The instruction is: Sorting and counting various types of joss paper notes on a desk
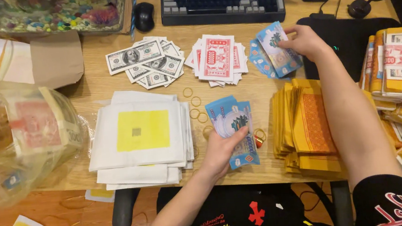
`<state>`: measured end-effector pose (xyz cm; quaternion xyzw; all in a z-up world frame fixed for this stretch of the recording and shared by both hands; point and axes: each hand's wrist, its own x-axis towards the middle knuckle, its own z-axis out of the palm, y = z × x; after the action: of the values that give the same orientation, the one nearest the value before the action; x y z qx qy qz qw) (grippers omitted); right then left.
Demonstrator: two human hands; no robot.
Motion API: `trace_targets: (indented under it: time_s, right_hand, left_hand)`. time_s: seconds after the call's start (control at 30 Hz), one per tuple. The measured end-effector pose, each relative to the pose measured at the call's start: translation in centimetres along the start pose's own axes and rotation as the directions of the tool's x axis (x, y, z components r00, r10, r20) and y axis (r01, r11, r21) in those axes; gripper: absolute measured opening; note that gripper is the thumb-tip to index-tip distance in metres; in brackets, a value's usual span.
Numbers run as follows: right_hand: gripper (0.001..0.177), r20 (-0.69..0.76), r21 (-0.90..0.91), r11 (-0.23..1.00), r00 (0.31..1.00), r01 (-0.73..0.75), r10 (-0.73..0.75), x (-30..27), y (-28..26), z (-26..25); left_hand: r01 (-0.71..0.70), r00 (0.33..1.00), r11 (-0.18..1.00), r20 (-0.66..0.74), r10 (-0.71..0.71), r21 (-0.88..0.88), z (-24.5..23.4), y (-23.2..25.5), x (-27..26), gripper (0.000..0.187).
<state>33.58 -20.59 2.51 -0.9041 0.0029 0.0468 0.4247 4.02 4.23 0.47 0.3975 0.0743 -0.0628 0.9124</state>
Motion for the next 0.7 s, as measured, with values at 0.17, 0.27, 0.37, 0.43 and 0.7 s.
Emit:
trace_targets:
  time_s: [0.17,0.27,0.37,0.43,0.7]
  right_hand:
    - [0.067,0.019,-0.364,0.930,0.999,0.048,-0.045,1.9,2.2,-0.7]
    - [0.068,-0.079,-0.470,0.876,0.983,0.109,-0.165,0.4,1.0,-1.0]
    - [0.041,-0.076,-0.383,0.892,0.955,0.238,-0.288,-4.6,-3.2,0.1]
    - [0.025,0.194,0.044,0.931,0.911,0.362,-0.363,-12.6,-10.4,1.3]
    - [0.045,0.281,-0.031,0.763,0.738,0.645,-0.613,-27.6,-12.0,6.0]
  left_hand:
    - [-0.049,0.999,0.999,-0.016,0.048,-0.015,-1.2,-1.2,0.8,0.031]
    - [-0.081,0.996,0.996,-0.029,0.081,-0.022,-0.3,-0.1,0.2,0.034]
    - [-0.075,0.997,0.997,-0.016,0.075,0.012,0.4,1.3,-0.4,0.036]
    - [-0.040,0.999,0.999,0.025,0.040,0.014,0.1,1.3,-0.4,0.034]
    - [-0.044,0.998,0.996,0.035,0.047,-0.079,1.2,2.1,-2.0,0.030]
